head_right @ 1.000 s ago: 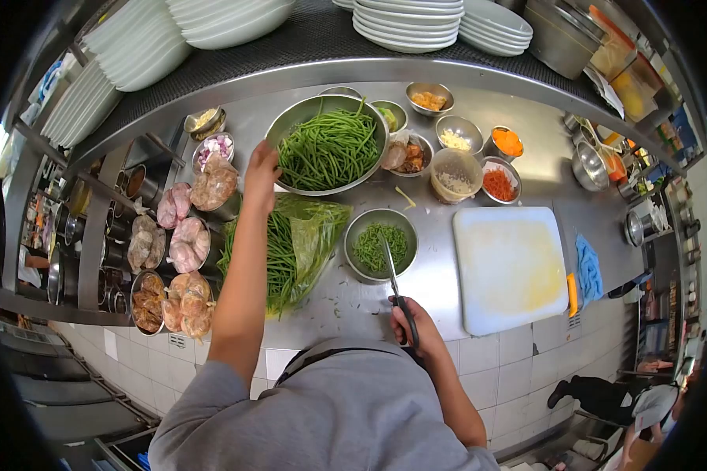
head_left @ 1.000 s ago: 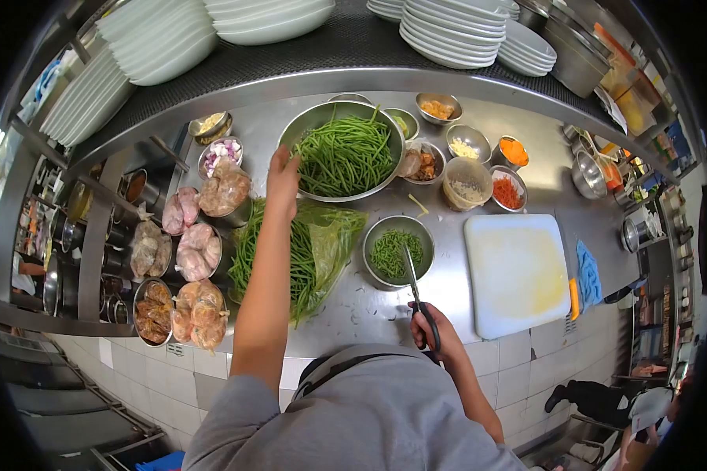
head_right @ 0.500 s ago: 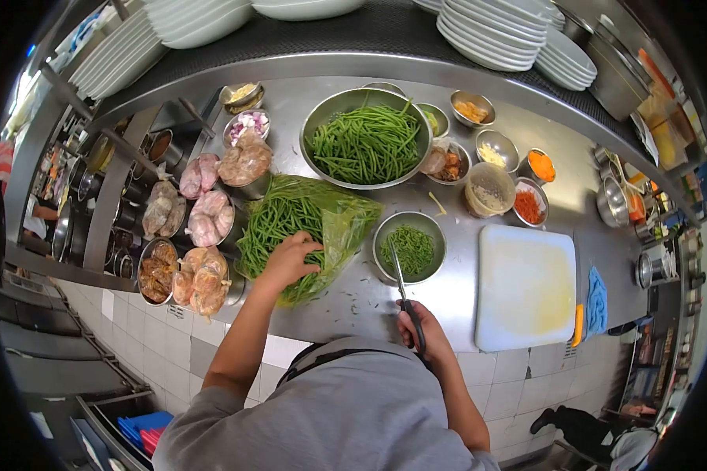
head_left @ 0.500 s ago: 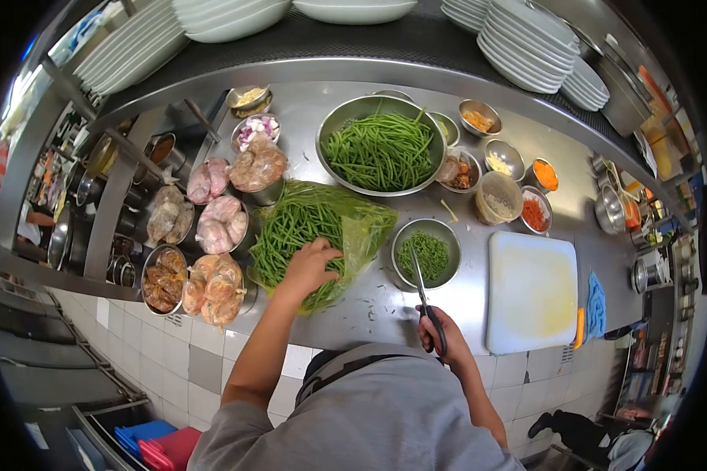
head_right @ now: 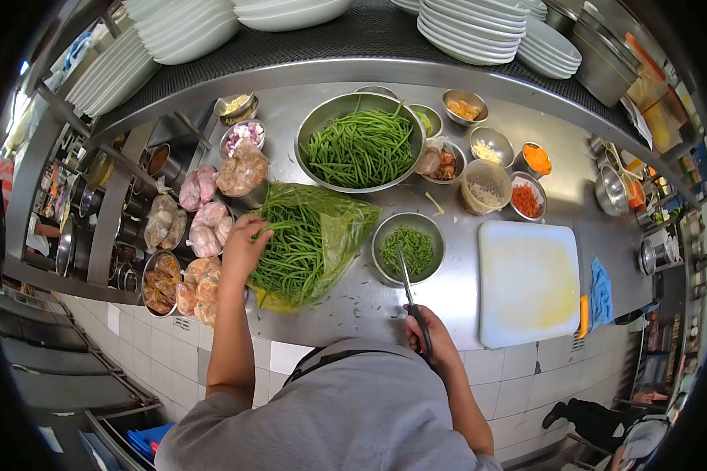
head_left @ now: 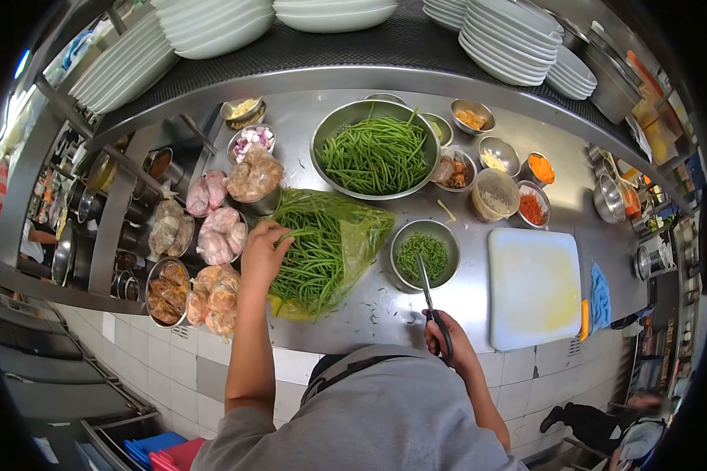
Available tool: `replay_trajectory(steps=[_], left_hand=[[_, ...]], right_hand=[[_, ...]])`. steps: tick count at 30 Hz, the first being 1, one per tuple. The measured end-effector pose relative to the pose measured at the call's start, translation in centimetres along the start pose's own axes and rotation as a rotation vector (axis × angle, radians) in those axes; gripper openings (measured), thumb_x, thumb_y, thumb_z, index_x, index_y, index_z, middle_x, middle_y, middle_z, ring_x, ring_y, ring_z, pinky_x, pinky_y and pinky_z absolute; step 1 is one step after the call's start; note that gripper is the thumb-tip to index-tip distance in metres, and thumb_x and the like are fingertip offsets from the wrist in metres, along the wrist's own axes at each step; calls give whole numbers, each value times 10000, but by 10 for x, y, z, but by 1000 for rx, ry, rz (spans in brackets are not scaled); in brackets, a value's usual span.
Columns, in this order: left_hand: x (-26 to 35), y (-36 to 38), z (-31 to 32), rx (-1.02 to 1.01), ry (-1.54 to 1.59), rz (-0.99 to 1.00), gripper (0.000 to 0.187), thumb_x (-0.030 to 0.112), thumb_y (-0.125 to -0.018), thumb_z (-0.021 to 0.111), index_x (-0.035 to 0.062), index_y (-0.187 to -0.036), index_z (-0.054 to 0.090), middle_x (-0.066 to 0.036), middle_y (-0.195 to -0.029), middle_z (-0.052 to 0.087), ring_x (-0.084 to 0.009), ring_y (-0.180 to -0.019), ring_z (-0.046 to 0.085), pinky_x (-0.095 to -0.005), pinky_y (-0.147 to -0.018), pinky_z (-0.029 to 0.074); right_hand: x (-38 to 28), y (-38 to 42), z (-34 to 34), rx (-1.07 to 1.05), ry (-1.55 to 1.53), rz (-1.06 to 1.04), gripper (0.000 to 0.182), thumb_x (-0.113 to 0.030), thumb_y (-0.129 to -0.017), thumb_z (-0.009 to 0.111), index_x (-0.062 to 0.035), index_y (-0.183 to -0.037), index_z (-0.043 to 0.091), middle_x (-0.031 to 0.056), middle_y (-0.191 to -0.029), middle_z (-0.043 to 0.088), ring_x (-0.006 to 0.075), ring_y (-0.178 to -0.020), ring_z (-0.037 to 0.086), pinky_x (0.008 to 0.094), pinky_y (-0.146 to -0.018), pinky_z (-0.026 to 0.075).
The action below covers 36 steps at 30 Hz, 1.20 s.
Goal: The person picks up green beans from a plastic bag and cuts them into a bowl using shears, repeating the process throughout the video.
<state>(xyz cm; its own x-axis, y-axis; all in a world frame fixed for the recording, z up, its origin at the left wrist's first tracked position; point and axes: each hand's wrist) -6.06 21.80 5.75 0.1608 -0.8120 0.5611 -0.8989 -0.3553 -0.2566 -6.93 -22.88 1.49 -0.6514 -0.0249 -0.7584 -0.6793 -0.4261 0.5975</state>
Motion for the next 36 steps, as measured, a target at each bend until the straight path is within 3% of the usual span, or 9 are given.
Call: replay_trajectory(steps=[7,9,13,15,20,26,28,31,36], left_hand=[[-6,-2,5,197,-88,187,266,210,-931,760,36,-1132,775,-149,-1199,717,-362,-1057,674,-438,-906,527],[-2,1,14,27,279,-116,295,229,-968,722,39,-1191,751,-187,-1206,723,-382,-1051,689,-451,-913,534],[-3,8,22,-248,216,-279,303,230,-1000,675,43,-1232,730,-216,-1196,725,-404,-1052,695,-464,-916,536],[-24,14,35,-306,-8,-39,296,216,-1014,647,43,-1243,719,-218,-1180,718,-405,-1063,685,-461,-908,534],[-19,15,28,-141,-8,-17,264,194,-1043,592,27,-1209,711,-214,-1106,702,-417,-1021,663,-452,-915,520],[6,3,21,-242,507,-312,255,210,-1090,555,26,-1206,688,-82,-1002,688,-211,-936,624,-370,-858,507],[13,2,29,-176,660,-287,216,236,-1112,539,92,-1167,691,81,-714,424,-27,-620,376,-208,-557,300],[26,5,33,-288,933,-424,209,254,-1113,550,73,-1137,652,73,-706,440,-41,-620,395,-219,-543,304],[57,23,71,-377,1123,-396,205,272,-1109,569,78,-1105,637,74,-702,449,-34,-609,377,-216,-538,297]], right_hand=[[2,-4,-1,-57,15,-4,433,-286,-1022,707,-66,-1371,577,-40,-811,540,68,-650,487,235,-571,400],[1,-2,0,-57,30,0,435,-290,-1020,711,-70,-1370,576,-40,-813,542,69,-652,490,234,-573,401],[-2,2,0,-71,57,-4,438,-298,-1014,722,-78,-1363,573,-41,-817,546,68,-660,498,228,-580,408],[-3,2,0,-56,60,9,436,-295,-1013,723,-76,-1359,571,-41,-816,546,66,-660,499,227,-580,412],[-2,0,-2,-44,8,15,431,-282,-1012,723,-71,-1356,571,-41,-814,545,59,-659,500,223,-578,419],[-9,2,3,-81,33,30,449,-267,-1004,733,-73,-1376,571,-45,-793,531,58,-661,495,221,-575,411],[-7,1,2,-132,52,-3,491,-297,-996,745,-77,-1398,568,-55,-786,503,64,-659,471,227,-588,395],[-11,2,-6,-289,147,-46,656,-438,-955,776,-86,-1454,537,-21,-946,564,88,-779,518,241,-699,434],[-8,-5,-5,-322,254,-103,815,-524,-903,808,-93,-1512,480,-13,-1003,575,104,-875,541,252,-776,444]])
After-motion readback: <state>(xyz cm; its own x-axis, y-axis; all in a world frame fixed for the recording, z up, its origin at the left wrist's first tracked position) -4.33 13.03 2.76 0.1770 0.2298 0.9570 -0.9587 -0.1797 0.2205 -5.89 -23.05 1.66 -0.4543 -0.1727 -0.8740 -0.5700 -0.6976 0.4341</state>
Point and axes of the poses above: each hand's wrist, its own y-axis away from the middle knuckle, its own z-axis out of the palm, x = y × z
